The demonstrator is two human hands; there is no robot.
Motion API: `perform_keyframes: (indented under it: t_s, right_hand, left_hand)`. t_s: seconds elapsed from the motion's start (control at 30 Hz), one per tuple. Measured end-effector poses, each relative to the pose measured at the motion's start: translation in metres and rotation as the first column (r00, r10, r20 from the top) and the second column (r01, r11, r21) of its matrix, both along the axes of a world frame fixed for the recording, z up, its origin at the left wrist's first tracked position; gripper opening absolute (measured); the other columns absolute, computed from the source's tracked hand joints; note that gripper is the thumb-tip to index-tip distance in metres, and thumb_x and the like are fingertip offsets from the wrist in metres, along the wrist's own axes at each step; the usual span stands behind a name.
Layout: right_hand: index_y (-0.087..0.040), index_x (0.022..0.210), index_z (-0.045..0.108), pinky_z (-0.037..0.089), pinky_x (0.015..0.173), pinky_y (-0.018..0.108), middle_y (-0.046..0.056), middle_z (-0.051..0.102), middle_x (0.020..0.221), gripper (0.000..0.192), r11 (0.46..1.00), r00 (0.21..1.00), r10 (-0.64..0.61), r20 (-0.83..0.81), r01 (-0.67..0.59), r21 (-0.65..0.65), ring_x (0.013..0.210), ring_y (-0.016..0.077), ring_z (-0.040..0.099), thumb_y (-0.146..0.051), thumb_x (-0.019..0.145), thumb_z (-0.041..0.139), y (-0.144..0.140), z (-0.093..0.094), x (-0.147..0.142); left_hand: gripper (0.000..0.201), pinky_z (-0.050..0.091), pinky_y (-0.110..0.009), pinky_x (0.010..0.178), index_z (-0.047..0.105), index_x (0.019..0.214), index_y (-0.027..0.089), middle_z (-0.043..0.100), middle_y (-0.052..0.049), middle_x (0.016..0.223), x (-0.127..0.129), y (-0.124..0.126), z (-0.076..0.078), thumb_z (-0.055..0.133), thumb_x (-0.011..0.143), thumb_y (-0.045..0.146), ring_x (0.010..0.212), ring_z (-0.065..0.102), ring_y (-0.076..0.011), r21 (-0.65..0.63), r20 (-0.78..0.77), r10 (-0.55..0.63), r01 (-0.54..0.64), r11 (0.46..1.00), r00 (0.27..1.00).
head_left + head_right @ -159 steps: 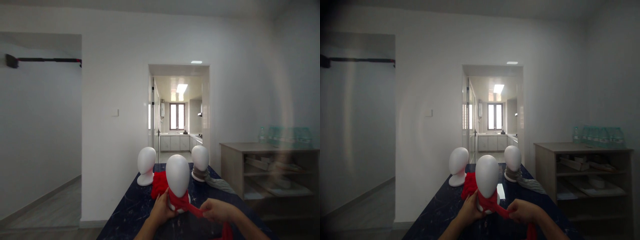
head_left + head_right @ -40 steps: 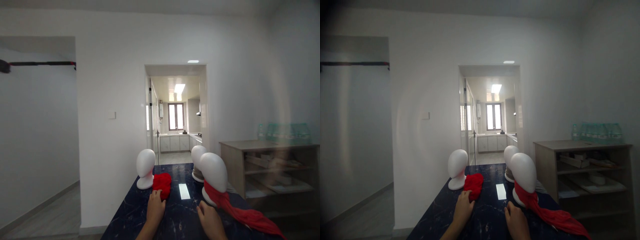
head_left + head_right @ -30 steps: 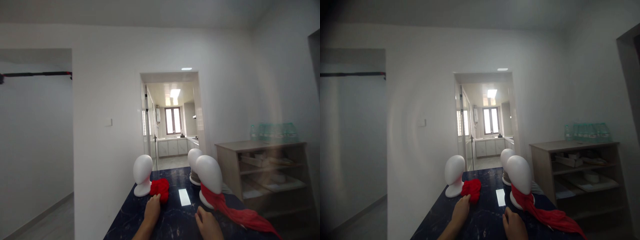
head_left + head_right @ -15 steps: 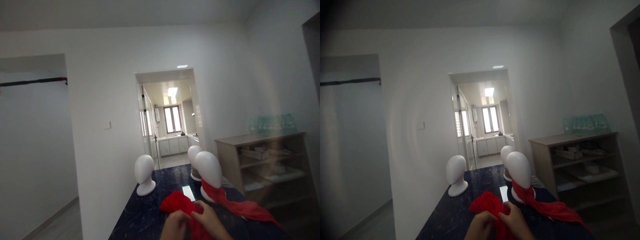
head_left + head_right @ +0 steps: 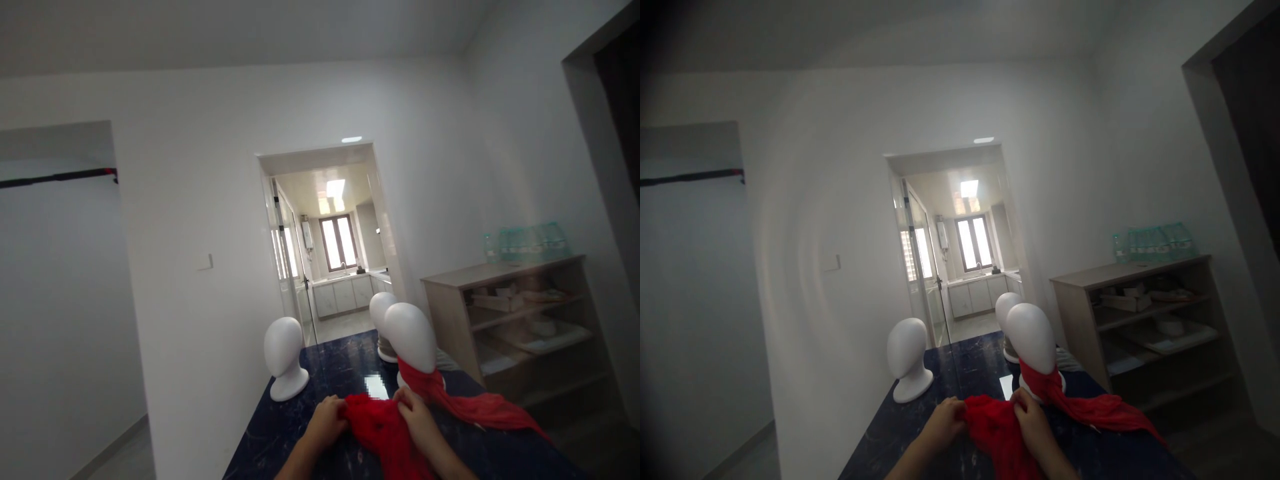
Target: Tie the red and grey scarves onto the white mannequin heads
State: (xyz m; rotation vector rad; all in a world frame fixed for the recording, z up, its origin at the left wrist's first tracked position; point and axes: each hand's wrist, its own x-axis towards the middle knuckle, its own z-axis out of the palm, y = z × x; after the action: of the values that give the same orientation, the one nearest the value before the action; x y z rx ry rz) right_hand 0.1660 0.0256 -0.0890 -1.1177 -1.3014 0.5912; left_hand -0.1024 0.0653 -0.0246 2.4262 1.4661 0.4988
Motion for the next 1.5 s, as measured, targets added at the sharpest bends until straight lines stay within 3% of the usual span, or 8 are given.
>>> perform_keyframes:
  t_s: [0.17,0.4,0.47,0.63,0.83,1.07,1.3,1.5]
  right_hand:
    - [-0.021,0.101,0.075,0.048,0.107,0.045,0.013,0.077,0.114,0.032,0.991,0.977,-0.13,0.168,0.123,0.05,0.114,0.0326,0.068,-0.04,0.085,0.055,-0.009,0.005,0.001]
    - [-0.019,0.139,0.067,0.035,0.124,0.049,0.015,0.067,0.144,0.071,0.991,0.927,0.125,0.355,-0.135,0.003,0.138,0.035,0.056,-0.035,0.071,0.079,-0.032,0.024,-0.027]
    - [-0.021,0.138,0.067,0.035,0.122,0.05,0.014,0.072,0.137,0.076,0.987,0.9,0.159,0.405,-0.156,-0.042,0.134,0.0354,0.059,-0.023,0.062,0.077,-0.031,0.036,-0.039]
    - [-0.022,0.079,0.065,0.054,0.085,0.036,0.002,0.068,0.076,0.019,0.978,0.977,0.179,0.118,-0.163,-0.134,0.084,0.0218,0.067,-0.017,0.069,0.05,-0.014,0.075,-0.043]
    - [-0.024,0.089,0.057,0.042,0.045,0.023,-0.01,0.04,0.056,0.016,0.934,0.951,0.31,-0.017,-0.308,-0.181,0.045,0.011,0.042,-0.033,0.078,0.049,-0.014,0.111,-0.011]
    - [-0.024,0.079,0.055,0.036,0.039,0.021,-0.011,0.046,0.052,0.016,0.84,0.857,0.514,0.042,-0.493,-0.227,0.04,0.0079,0.035,-0.036,0.076,0.065,-0.027,0.162,0.018]
    - [-0.021,0.081,0.064,0.024,0.04,0.021,-0.01,0.048,0.049,0.012,0.854,0.852,0.503,0.145,-0.464,-0.236,0.041,0.0068,0.037,-0.032,0.079,0.07,-0.03,0.215,0.047]
    - [-0.021,0.079,0.066,0.018,0.039,0.022,-0.01,0.045,0.047,0.012,0.874,0.852,0.472,0.226,-0.419,-0.246,0.039,0.0062,0.032,-0.032,0.079,0.071,-0.043,0.239,0.074]
  left_hand:
    - [0.008,0.048,-0.032,0.092,0.067,0.076,0.019,0.068,-0.005,0.105,0.009,-0.01,0.012,0.062,0.078,0.025,0.102,0.064,-0.0224,0.082,0.112,-0.044,0.035,0.996,0.993]
    - [0.006,0.041,-0.027,0.066,0.06,0.083,0.021,0.066,0.003,0.078,0.024,-0.032,0.028,0.06,0.077,0.022,0.074,0.06,-0.016,-0.007,0.248,-0.118,0.123,0.992,0.962]
    - [0.011,0.039,-0.025,0.063,0.059,0.084,0.021,0.067,0.003,0.078,0.03,-0.036,0.033,0.06,0.073,0.019,0.073,0.059,-0.015,-0.025,0.267,-0.13,0.142,0.99,0.955]
    - [0.037,0.035,-0.025,0.062,0.065,0.101,0.021,0.07,0.003,0.084,0.026,-0.044,0.059,0.077,0.066,0.028,0.073,0.056,-0.0155,-0.041,0.197,-0.136,0.147,0.988,0.971]
    - [0.02,0.035,-0.027,0.063,0.073,0.081,0.018,0.064,0.002,0.071,-0.004,-0.043,0.088,0.059,0.067,0.019,0.067,0.053,-0.0154,-0.133,0.206,-0.153,0.183,0.974,0.967]
    - [0.022,0.039,-0.027,0.065,0.07,0.088,0.017,0.062,0.002,0.071,-0.019,-0.034,0.127,0.057,0.077,0.03,0.065,0.052,-0.0143,-0.172,0.348,-0.159,0.229,0.958,0.924]
    - [0.021,0.037,-0.024,0.063,0.061,0.085,0.019,0.055,0.005,0.073,-0.044,-0.036,0.171,0.068,0.072,0.032,0.067,0.049,-0.0122,-0.137,0.415,-0.146,0.221,0.966,0.898]
    - [0.02,0.03,-0.024,0.059,0.064,0.084,0.017,0.055,0.005,0.068,-0.073,-0.054,0.183,0.062,0.066,0.027,0.062,0.043,-0.0115,-0.161,0.342,-0.097,0.16,0.974,0.935]
